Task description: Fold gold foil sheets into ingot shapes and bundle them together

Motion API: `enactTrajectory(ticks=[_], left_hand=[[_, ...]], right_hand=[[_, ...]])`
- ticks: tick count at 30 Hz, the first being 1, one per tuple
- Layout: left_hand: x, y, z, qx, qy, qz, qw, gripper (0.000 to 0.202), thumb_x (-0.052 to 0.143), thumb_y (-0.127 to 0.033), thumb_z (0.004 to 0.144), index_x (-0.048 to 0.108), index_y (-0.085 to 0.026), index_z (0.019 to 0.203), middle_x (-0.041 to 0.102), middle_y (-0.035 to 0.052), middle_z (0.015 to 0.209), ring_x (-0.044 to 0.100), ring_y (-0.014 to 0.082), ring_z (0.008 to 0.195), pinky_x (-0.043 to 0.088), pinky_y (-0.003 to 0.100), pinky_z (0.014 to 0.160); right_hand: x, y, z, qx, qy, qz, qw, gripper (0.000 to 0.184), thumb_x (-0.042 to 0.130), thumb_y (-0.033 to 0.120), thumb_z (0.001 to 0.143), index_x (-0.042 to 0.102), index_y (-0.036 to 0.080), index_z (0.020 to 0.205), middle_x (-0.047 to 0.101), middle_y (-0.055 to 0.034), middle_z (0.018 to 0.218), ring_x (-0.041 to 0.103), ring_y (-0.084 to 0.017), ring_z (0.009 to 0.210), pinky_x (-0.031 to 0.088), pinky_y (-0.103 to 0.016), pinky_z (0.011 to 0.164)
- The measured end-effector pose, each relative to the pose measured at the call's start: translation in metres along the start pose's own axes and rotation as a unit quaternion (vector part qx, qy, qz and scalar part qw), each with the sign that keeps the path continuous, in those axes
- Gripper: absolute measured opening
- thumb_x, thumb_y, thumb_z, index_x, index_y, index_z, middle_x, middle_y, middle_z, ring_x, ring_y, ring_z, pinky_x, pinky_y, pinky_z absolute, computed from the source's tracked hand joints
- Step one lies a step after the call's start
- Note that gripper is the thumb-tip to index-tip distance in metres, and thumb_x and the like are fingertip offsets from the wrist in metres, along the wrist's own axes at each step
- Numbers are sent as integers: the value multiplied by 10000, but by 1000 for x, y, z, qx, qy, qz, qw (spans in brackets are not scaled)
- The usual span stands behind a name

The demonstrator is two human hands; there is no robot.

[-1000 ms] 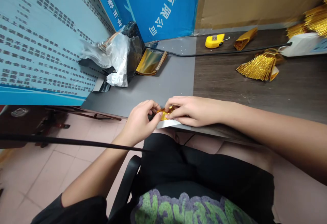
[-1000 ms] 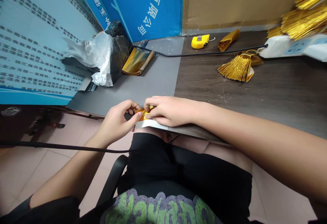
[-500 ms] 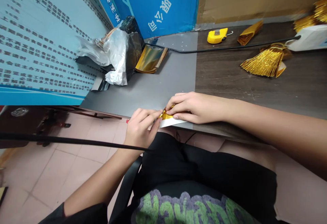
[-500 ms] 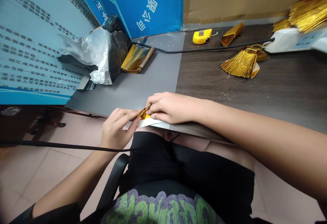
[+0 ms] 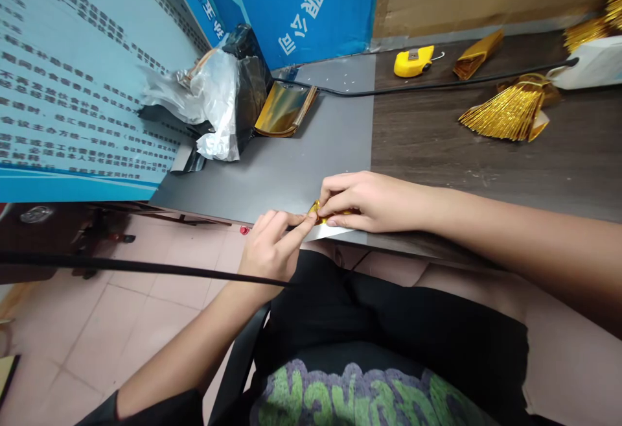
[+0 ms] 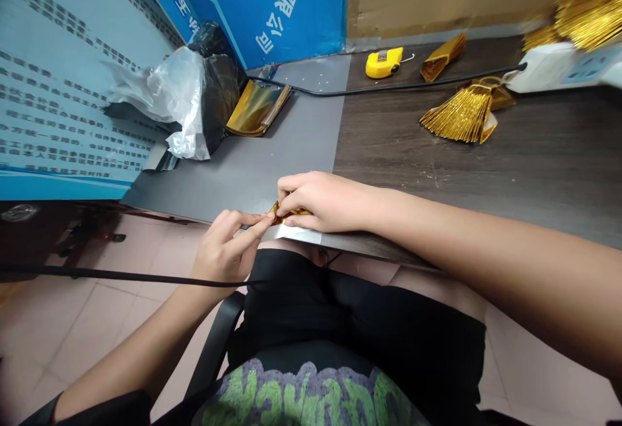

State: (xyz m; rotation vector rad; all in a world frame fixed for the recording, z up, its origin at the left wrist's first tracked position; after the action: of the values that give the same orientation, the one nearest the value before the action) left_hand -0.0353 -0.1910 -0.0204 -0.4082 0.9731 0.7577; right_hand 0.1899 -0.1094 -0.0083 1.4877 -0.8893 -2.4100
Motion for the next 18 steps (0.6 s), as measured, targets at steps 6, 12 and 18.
enactTrajectory(ticks=[6, 12, 18], left_hand=[[-1, -2, -1, 14, 31, 26, 999, 490, 456, -2, 908, 569, -218, 1333, 687, 64, 1033, 536, 145, 833, 402, 285, 714], [1, -2, -3, 9, 33, 36, 999, 497, 448, -15, 911, 565, -222, 1346, 688, 78, 1081, 536, 158, 856, 390, 300, 737], [3, 1, -6, -5, 36, 12, 999, 505, 460, -26, 924, 565, -257, 1360, 682, 67, 1111, 559, 152, 896, 384, 294, 751]], right_hand=[[0, 0, 0, 11, -15, 1, 1000, 191, 586, 260, 983, 715, 139, 1056, 666, -102, 1055, 637, -172, 863, 499, -300, 774], [2, -2, -2, 5, -7, -20, 1000, 266, 537, 267, 1005, 740, 152, 1134, 658, -129, 1210, 667, -199, 991, 523, -345, 897], [3, -1, 0, -3, -1, -22, 1000, 278, 516, 263, 1015, 734, 152, 1147, 696, -129, 1210, 661, -222, 1084, 523, -378, 964]])
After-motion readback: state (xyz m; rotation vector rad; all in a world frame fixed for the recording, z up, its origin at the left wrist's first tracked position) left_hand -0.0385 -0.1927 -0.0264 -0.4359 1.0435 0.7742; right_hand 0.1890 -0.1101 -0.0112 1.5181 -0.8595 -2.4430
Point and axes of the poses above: each hand's wrist, its own z-axis towards the middle knuckle, its own x-axis out of the palm, y = z × x, the point moved 1 cm from there along z, towards the middle knuckle
